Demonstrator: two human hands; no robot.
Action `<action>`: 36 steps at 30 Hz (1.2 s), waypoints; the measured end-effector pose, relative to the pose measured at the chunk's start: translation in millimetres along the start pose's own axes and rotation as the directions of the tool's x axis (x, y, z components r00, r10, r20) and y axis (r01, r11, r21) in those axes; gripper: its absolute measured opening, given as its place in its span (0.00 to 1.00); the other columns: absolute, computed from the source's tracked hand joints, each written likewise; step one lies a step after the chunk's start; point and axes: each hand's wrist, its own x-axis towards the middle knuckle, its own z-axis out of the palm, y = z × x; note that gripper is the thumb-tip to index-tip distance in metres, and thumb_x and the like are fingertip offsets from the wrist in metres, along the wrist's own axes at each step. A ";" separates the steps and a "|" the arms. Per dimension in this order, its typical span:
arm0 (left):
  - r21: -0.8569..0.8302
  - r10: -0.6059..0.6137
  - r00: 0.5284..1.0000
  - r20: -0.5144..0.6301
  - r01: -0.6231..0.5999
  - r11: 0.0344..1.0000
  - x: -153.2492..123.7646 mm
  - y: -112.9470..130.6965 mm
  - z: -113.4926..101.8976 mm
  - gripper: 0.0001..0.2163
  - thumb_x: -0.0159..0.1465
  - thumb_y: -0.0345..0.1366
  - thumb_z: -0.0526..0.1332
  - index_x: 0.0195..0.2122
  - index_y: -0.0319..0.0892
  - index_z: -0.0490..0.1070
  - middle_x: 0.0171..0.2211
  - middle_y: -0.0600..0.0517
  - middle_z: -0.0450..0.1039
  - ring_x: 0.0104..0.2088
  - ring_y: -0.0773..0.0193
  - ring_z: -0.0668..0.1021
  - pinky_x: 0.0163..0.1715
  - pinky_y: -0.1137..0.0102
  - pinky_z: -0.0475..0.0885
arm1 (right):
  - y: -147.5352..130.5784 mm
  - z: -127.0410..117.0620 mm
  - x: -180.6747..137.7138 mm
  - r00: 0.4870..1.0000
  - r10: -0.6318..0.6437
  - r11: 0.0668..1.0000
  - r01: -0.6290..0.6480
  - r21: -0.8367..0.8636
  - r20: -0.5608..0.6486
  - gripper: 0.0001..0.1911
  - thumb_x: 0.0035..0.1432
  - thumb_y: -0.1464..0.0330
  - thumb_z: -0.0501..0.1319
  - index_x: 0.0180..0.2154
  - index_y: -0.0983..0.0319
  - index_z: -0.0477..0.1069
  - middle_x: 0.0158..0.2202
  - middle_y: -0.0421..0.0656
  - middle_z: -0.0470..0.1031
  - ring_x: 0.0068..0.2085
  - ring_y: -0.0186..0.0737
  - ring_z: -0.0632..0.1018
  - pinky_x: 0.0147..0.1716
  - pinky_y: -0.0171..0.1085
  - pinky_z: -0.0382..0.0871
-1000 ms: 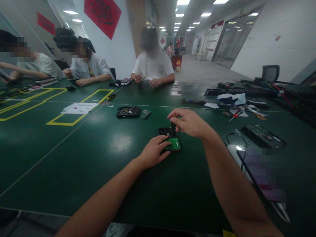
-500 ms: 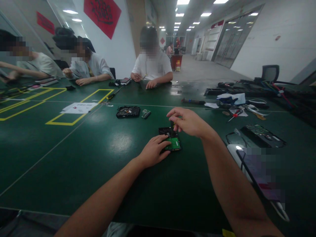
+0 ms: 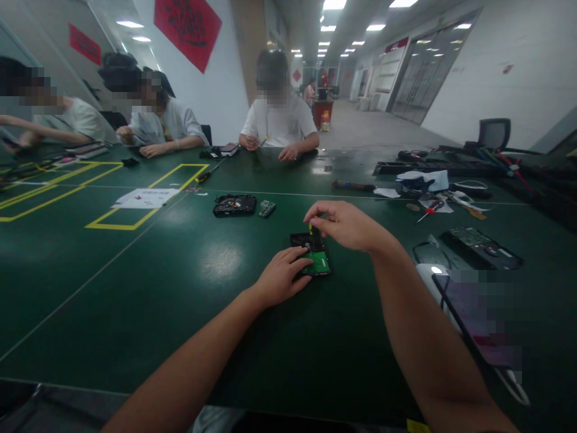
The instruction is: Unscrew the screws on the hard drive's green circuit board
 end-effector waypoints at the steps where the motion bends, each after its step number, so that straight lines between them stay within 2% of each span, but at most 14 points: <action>1: 0.000 0.000 1.000 0.001 0.000 1.000 -0.1 -0.1 0.0 0.19 0.69 0.42 0.63 0.60 0.46 0.71 0.66 0.42 0.67 0.66 0.47 0.70 0.66 0.49 0.65 | -0.4 -0.4 -0.4 1.000 0.000 1.000 0.000 0.000 0.010 0.09 0.68 0.68 0.59 0.45 0.59 0.77 0.39 0.42 0.81 0.31 0.35 0.78 0.33 0.35 0.69; 3: -0.001 0.001 1.000 0.001 -0.001 1.000 -0.3 -0.4 0.3 0.19 0.69 0.42 0.63 0.60 0.46 0.71 0.66 0.42 0.67 0.66 0.47 0.70 0.66 0.49 0.65 | -0.8 -0.1 -0.6 1.000 0.013 1.000 -0.013 0.004 0.010 0.11 0.68 0.68 0.58 0.47 0.60 0.77 0.40 0.43 0.81 0.30 0.35 0.78 0.32 0.35 0.69; 7: 0.000 0.002 1.000 -0.001 -0.002 1.000 -0.1 -1.2 1.2 0.19 0.69 0.42 0.64 0.60 0.46 0.71 0.66 0.43 0.66 0.66 0.47 0.70 0.66 0.48 0.66 | -1.6 3.1 0.3 0.994 0.064 0.998 -0.065 -0.014 -0.084 0.09 0.67 0.68 0.61 0.47 0.62 0.76 0.41 0.46 0.82 0.33 0.38 0.80 0.34 0.36 0.72; 12: 0.006 0.011 1.000 0.001 -0.011 1.000 0.3 -0.4 -0.3 0.19 0.70 0.42 0.63 0.60 0.45 0.71 0.66 0.42 0.66 0.66 0.47 0.69 0.66 0.48 0.66 | -5.4 5.0 -0.2 0.982 0.147 0.988 -0.152 -0.034 -0.116 0.06 0.66 0.66 0.62 0.42 0.62 0.73 0.34 0.45 0.82 0.30 0.39 0.81 0.32 0.37 0.72; 17: -0.005 0.010 1.000 -0.002 -0.010 1.000 0.4 0.9 -1.4 0.19 0.70 0.41 0.63 0.60 0.46 0.71 0.66 0.43 0.66 0.66 0.47 0.69 0.66 0.48 0.66 | -8.5 3.3 -2.3 0.979 0.172 0.982 -0.178 -0.055 -0.108 0.10 0.66 0.60 0.64 0.39 0.61 0.71 0.27 0.42 0.80 0.28 0.40 0.81 0.29 0.36 0.70; 21: -0.012 0.007 1.000 -0.008 -0.007 1.000 0.3 0.0 0.2 0.19 0.69 0.42 0.64 0.60 0.46 0.71 0.66 0.42 0.66 0.66 0.47 0.69 0.65 0.47 0.66 | -7.3 1.5 -2.9 0.981 0.117 0.979 -0.140 -0.147 -0.152 0.07 0.65 0.64 0.63 0.40 0.62 0.74 0.36 0.45 0.82 0.28 0.37 0.80 0.32 0.36 0.70; 25: 0.000 0.000 1.000 0.012 0.000 1.000 0.3 -0.2 0.1 0.19 0.69 0.42 0.64 0.60 0.45 0.71 0.66 0.42 0.66 0.66 0.47 0.69 0.66 0.48 0.65 | -3.0 2.3 -0.6 0.989 0.087 0.991 -0.099 -0.095 -0.122 0.10 0.67 0.70 0.59 0.47 0.61 0.76 0.37 0.44 0.83 0.30 0.37 0.81 0.34 0.36 0.71; 28: 0.002 -0.003 1.000 0.011 0.003 1.000 0.4 0.9 -1.3 0.19 0.70 0.42 0.63 0.60 0.46 0.71 0.66 0.42 0.66 0.66 0.47 0.69 0.66 0.48 0.65 | -1.6 3.1 1.4 0.994 0.047 0.994 -0.056 -0.093 -0.102 0.10 0.68 0.67 0.58 0.45 0.61 0.78 0.37 0.44 0.83 0.33 0.39 0.81 0.35 0.36 0.70; 31: 0.002 -0.004 1.000 0.006 0.004 1.000 0.4 1.7 -2.1 0.19 0.70 0.42 0.63 0.60 0.46 0.71 0.67 0.42 0.66 0.66 0.47 0.69 0.66 0.48 0.65 | -2.6 2.4 1.1 0.996 0.014 0.993 -0.024 -0.118 -0.084 0.09 0.68 0.65 0.59 0.41 0.60 0.78 0.38 0.43 0.82 0.32 0.38 0.81 0.35 0.36 0.69; 36: -0.006 -0.007 1.000 0.012 0.007 1.000 0.7 1.6 -2.1 0.19 0.69 0.42 0.63 0.60 0.46 0.71 0.66 0.42 0.66 0.66 0.47 0.69 0.66 0.48 0.65 | -4.1 2.9 -1.6 0.989 0.098 0.993 -0.104 -0.054 -0.114 0.09 0.66 0.66 0.61 0.46 0.62 0.74 0.42 0.46 0.82 0.28 0.35 0.80 0.32 0.36 0.70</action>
